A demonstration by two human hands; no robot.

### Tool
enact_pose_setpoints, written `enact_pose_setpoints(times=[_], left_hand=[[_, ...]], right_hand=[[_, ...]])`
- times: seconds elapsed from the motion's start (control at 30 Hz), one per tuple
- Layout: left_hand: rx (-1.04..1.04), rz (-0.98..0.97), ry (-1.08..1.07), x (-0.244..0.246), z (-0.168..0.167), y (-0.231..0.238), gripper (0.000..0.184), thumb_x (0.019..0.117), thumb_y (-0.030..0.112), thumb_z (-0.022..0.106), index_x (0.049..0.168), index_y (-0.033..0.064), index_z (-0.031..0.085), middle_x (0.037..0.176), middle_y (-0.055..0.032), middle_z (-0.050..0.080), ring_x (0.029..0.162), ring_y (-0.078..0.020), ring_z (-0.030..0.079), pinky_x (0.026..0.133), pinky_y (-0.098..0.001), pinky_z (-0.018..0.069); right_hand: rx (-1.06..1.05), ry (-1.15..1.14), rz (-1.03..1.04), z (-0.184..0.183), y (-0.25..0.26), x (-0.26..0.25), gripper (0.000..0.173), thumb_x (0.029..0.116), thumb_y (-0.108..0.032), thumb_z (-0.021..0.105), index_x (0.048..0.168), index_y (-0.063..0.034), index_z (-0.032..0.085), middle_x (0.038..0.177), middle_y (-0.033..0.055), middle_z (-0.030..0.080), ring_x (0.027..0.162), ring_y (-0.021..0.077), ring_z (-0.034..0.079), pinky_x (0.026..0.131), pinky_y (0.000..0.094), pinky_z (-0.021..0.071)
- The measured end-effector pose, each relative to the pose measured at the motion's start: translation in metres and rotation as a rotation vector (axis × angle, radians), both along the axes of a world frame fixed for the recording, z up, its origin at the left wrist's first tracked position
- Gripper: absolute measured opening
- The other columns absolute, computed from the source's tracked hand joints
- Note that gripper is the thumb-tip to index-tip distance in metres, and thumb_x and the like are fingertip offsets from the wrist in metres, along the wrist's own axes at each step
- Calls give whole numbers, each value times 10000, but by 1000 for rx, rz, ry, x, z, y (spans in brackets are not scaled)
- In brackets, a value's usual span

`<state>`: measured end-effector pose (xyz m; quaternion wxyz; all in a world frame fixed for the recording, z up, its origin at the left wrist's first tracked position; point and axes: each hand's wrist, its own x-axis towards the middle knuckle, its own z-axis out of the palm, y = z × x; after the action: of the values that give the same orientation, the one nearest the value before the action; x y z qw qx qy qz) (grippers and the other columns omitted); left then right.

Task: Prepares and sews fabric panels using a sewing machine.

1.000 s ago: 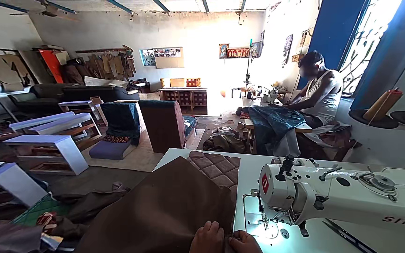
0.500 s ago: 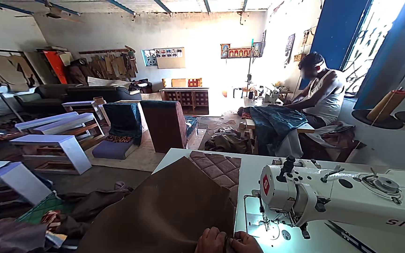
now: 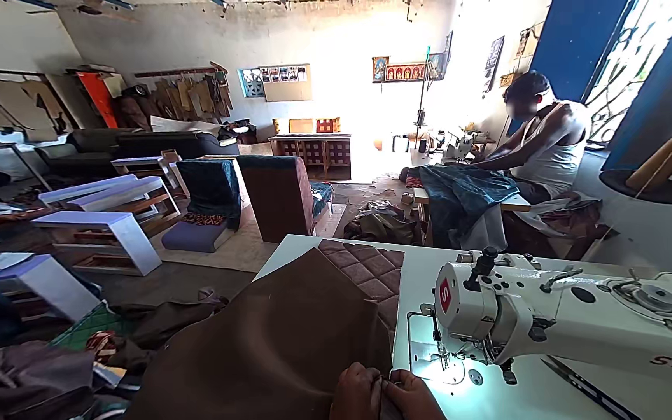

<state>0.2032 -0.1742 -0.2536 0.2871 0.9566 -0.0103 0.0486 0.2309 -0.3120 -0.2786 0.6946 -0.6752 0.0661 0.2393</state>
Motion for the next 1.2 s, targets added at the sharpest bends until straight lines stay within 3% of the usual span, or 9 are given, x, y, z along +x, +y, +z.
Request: enact_pose_setpoints(times=[0.2, 0.47, 0.73, 0.83, 0.97, 1.07, 1.2], left_hand=[[-71, 23, -177, -4, -21, 1, 218, 942, 119, 650, 1064, 8, 793, 933, -183, 730, 935, -350, 710, 921, -472, 559], [24, 33, -354, -9, -34, -4, 187, 902, 94, 666, 1007, 12, 796, 914, -174, 737, 882, -339, 724, 838, -443, 593], [99, 28, -331, -10, -36, -5, 207, 922, 94, 634, 1042, 36, 793, 966, -167, 744, 890, -353, 720, 798, -472, 593], [129, 16, -314, -11, -34, -5, 228, 885, 54, 639, 1050, 59, 797, 965, -159, 739, 870, -354, 713, 769, -474, 593], [154, -73, -262, -5, -26, 8, 258, 877, 53, 639, 1068, 114, 801, 990, -122, 738, 915, -335, 700, 791, -485, 576], [239, -208, -408, 7, -28, 26, 259, 853, 76, 687, 1036, 204, 818, 973, -47, 745, 879, -267, 703, 762, -431, 587], [354, -343, -479, 19, -27, 40, 217, 879, 130, 670, 1011, 231, 809, 976, 3, 746, 877, -222, 698, 736, -390, 579]], right_hand=[[20, -8, 10, -1, -2, 0, 168, 997, -119, 643, 1110, -4, 594, 861, 76, 716, 781, 136, 694, 755, 333, 569], [2, -14, 30, -2, -3, 0, 169, 1006, -109, 621, 1133, -4, 584, 860, 60, 709, 781, 116, 683, 761, 322, 560], [27, -37, 50, -6, -6, -1, 213, 1006, -107, 610, 1185, 4, 578, 925, 82, 722, 853, 142, 699, 817, 355, 569], [41, -17, 45, -3, -7, -2, 206, 1010, -92, 605, 1193, -2, 572, 939, 85, 730, 864, 144, 710, 819, 345, 577], [57, -9, 38, -3, -7, -2, 191, 1011, -84, 600, 1184, -9, 568, 930, 86, 734, 850, 147, 715, 803, 341, 581], [73, -11, 38, -3, -7, -1, 173, 1011, -78, 601, 1168, -15, 566, 919, 85, 735, 843, 148, 717, 794, 340, 583], [54, -13, 53, -4, -8, -1, 183, 1012, -93, 604, 1174, -16, 570, 894, 77, 729, 826, 142, 710, 788, 343, 579]])
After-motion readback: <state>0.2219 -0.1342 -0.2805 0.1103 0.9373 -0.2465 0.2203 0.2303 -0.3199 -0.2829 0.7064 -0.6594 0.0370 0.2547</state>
